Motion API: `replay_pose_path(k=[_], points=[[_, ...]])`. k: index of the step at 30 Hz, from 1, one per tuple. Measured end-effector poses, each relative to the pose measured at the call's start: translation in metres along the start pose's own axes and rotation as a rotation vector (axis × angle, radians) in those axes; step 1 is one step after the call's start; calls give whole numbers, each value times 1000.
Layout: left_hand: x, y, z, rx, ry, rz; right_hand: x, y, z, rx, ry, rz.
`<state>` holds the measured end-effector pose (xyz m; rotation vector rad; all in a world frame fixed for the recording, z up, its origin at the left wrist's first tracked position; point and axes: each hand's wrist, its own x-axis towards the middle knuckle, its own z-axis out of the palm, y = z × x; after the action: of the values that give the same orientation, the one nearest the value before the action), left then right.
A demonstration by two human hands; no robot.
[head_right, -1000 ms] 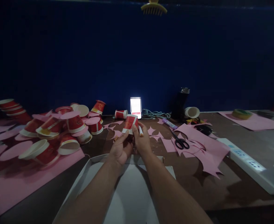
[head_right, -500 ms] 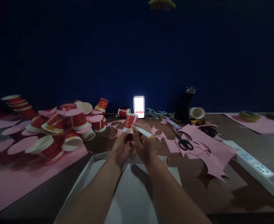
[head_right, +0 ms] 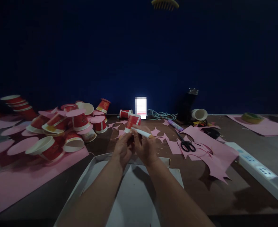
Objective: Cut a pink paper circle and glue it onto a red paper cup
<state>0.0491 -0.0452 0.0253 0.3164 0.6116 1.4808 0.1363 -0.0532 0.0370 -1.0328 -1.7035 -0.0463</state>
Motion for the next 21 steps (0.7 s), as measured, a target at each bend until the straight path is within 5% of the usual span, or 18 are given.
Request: replay_pose_path(k=[21], points=[[0,-2,1,-50,-65,35,1,-3,2,-13,36,3]])
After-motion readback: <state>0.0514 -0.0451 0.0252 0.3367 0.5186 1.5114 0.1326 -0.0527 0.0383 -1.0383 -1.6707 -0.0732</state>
